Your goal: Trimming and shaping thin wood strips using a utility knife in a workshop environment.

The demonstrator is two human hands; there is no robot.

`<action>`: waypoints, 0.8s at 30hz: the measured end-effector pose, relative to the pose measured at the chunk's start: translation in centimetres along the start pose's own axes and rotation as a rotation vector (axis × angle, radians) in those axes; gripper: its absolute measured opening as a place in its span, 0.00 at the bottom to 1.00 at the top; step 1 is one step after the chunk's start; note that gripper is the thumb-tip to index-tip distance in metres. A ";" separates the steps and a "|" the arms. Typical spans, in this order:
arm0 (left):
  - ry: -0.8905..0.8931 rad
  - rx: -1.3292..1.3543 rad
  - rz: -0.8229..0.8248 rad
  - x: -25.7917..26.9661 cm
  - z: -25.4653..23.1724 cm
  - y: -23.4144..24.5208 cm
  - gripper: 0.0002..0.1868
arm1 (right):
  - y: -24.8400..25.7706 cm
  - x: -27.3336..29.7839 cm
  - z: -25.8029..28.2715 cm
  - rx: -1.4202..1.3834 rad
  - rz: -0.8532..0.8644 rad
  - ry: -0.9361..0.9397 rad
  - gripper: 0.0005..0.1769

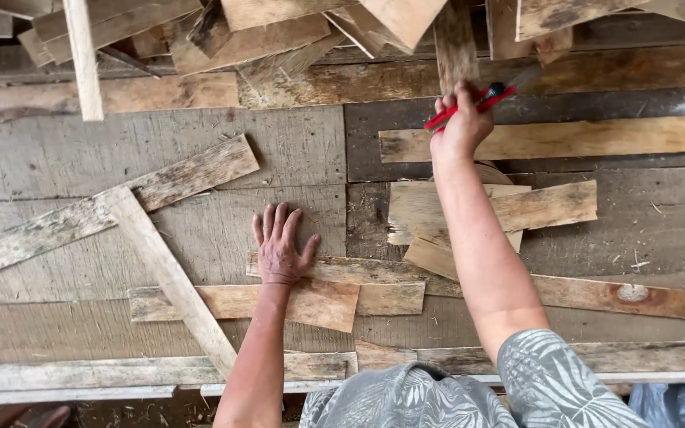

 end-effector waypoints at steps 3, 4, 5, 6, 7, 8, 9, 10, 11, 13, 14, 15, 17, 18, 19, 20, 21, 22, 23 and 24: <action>-0.007 0.029 -0.024 -0.1 -0.4 0.7 0.36 | -2.7 -0.9 -0.8 0.016 0.018 0.000 0.06; 0.007 0.025 -0.025 0.0 -0.3 0.7 0.36 | -3.3 -1.6 -1.4 0.021 0.026 -0.012 0.06; -0.003 0.025 -0.040 0.0 -0.4 0.7 0.35 | -3.9 -2.4 -1.9 0.006 0.022 0.010 0.06; -0.013 0.024 -0.056 0.0 -0.4 0.8 0.34 | -4.6 -3.1 -2.4 -0.010 0.018 0.032 0.07; -0.001 0.021 -0.060 -0.2 -0.6 1.1 0.34 | -4.8 -4.3 -3.2 -0.008 0.026 0.023 0.07; -0.013 0.038 -0.067 -0.4 -0.8 1.4 0.34 | -5.0 -5.4 -4.1 -0.025 0.000 0.001 0.04; -0.020 0.050 -0.072 -0.3 -0.9 1.8 0.33 | -5.1 -6.3 -5.3 -0.039 -0.027 -0.028 0.02; -0.004 0.042 -0.074 -0.2 -0.9 1.9 0.33 | -4.9 -7.5 -6.2 -0.036 -0.019 -0.044 0.02; -0.020 0.047 -0.083 -0.3 -1.0 2.0 0.32 | -4.7 -8.8 -7.0 -0.043 -0.068 -0.051 0.03; -0.028 0.044 -0.097 -0.3 -0.8 1.8 0.32 | -5.2 -8.0 -6.1 -0.051 -0.110 -0.068 0.07; -0.027 0.041 -0.090 -0.2 -0.6 1.5 0.33 | -6.0 -5.9 -4.2 0.042 -0.090 -0.074 0.08; -0.027 0.040 -0.083 -0.1 -0.4 1.1 0.34 | -6.6 -3.9 -2.2 0.135 -0.069 -0.076 0.13; -0.017 0.031 -0.057 -0.1 -0.3 0.9 0.35 | -6.0 -2.0 -0.9 0.162 0.010 -0.043 0.07; -0.015 0.027 -0.025 -0.1 -0.2 0.7 0.36 | -5.6 -1.0 0.0 0.190 0.081 -0.004 0.07; -0.018 0.031 -0.026 0.0 0.0 0.5 0.36 | -3.2 -1.8 -1.9 0.190 0.081 0.001 0.07; 0.015 0.007 -0.052 0.1 0.4 0.5 0.35 | -1.2 -2.5 -3.9 0.304 0.191 -0.011 0.06; 0.036 -0.004 -0.073 0.0 0.2 0.0 0.35 | 1.5 -3.8 -5.1 0.424 0.289 -0.010 0.17; 0.021 0.012 -0.069 0.1 0.0 -0.3 0.35 | 1.5 -0.2 -1.2 0.430 0.277 0.008 0.17; 0.035 0.005 -0.059 0.1 0.2 -0.4 0.36 | 0.3 4.1 1.3 0.603 0.354 -0.016 0.11; 0.048 -0.001 -0.049 0.2 0.5 -0.4 0.36 | -1.0 9.0 3.6 0.776 0.429 -0.040 0.09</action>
Point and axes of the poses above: each hand's wrist, its own x-axis away from the middle knuckle, its own y-axis out of the back of the hand, z = x × y, the point moved 5 cm from there along -x, towards the middle knuckle, and after that the axes turned 5 degrees about y, right-handed, at the moved point
